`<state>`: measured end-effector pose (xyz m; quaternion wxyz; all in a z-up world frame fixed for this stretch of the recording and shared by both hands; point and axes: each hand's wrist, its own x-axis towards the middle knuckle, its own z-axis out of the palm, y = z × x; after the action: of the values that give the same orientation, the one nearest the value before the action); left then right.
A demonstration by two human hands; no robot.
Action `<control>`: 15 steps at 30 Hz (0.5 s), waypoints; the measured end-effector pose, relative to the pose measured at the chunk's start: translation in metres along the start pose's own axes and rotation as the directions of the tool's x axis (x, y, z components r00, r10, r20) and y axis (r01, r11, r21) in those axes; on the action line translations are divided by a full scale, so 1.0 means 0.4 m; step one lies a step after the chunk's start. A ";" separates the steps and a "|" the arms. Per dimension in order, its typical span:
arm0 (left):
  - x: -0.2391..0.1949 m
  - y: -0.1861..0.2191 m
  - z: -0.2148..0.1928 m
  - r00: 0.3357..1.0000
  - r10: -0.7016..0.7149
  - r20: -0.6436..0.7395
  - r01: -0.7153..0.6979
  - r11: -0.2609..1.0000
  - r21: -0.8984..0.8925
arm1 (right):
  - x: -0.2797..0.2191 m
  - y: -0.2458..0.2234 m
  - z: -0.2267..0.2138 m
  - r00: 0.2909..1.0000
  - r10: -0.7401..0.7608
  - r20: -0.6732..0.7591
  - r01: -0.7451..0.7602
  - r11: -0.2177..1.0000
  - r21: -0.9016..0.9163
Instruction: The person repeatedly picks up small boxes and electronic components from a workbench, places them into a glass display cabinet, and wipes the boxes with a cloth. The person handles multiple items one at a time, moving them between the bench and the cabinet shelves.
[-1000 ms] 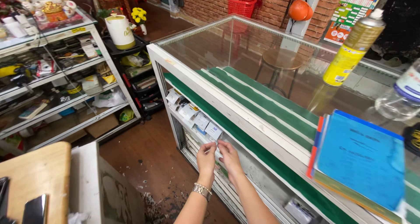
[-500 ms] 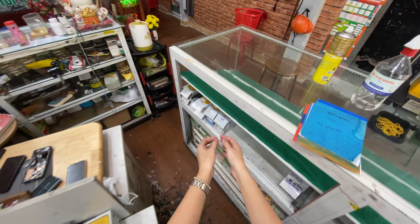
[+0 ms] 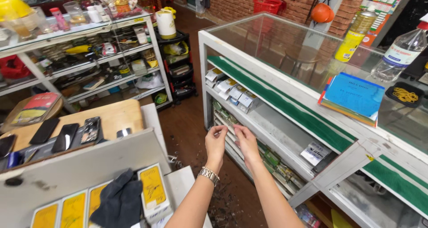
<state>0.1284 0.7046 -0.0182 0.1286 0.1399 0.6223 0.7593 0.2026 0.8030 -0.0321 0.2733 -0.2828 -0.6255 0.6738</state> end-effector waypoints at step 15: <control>-0.312 0.135 -0.404 0.972 0.077 -0.223 -0.062 0.996 0.070 | -0.410 -0.057 0.284 0.967 -0.003 0.255 0.021 0.998 -0.067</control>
<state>0.1827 0.5013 -0.0018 0.0261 0.0786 0.6510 0.7545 0.2340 0.6080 0.0037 0.1848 -0.1995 -0.6800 0.6809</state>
